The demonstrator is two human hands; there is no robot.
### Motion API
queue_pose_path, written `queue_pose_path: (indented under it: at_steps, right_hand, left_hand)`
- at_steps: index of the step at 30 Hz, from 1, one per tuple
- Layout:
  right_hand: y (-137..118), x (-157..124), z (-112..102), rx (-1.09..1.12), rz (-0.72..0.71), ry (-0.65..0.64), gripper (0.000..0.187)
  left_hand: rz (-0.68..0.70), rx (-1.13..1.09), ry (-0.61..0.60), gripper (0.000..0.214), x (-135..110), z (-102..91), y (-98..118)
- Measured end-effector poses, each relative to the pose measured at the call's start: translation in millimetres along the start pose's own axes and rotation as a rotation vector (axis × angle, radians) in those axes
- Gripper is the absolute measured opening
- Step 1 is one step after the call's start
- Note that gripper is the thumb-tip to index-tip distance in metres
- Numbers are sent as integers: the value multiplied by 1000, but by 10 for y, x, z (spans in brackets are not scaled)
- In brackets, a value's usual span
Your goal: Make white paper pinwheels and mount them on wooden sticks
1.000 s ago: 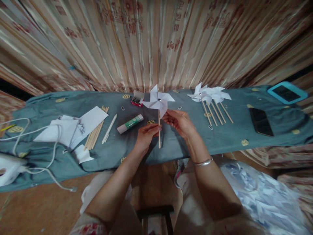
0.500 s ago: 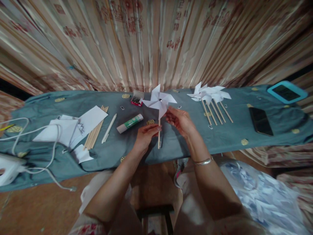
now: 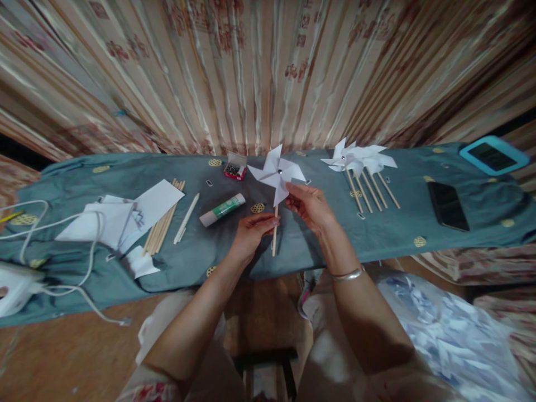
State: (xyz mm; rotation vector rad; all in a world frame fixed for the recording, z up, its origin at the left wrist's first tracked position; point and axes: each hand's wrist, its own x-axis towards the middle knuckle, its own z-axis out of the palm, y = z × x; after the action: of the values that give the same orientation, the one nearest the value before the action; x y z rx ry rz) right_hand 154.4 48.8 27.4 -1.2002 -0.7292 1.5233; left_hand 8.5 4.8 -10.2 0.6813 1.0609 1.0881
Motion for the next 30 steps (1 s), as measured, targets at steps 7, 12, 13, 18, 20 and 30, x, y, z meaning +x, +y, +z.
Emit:
queue_pose_path:
  at_steps: [7,12,13,18,20,30]
  right_hand:
    - [24,8,13,0,-18,40,34]
    - [39,20,11,-13,-37,54,34]
    - [38,20,10,-18,-40,45,34]
    - [12,15,-18,-55,-45,15,37]
    - [-2,19,-46,-89,-54,35,41]
    - [-27,174,-348,-376,-486,354,35]
  left_hand:
    - [2,7,4,38,8,-10,-22]
    - [10,29,9,40,6,-12,-24]
    - [10,27,10,39,7,-12,-21]
    - [-3,-5,19,38,13,-12,9]
    - [-1,-15,20,36,14,-20,18]
    - [-8,27,14,36,-1,-58,-3]
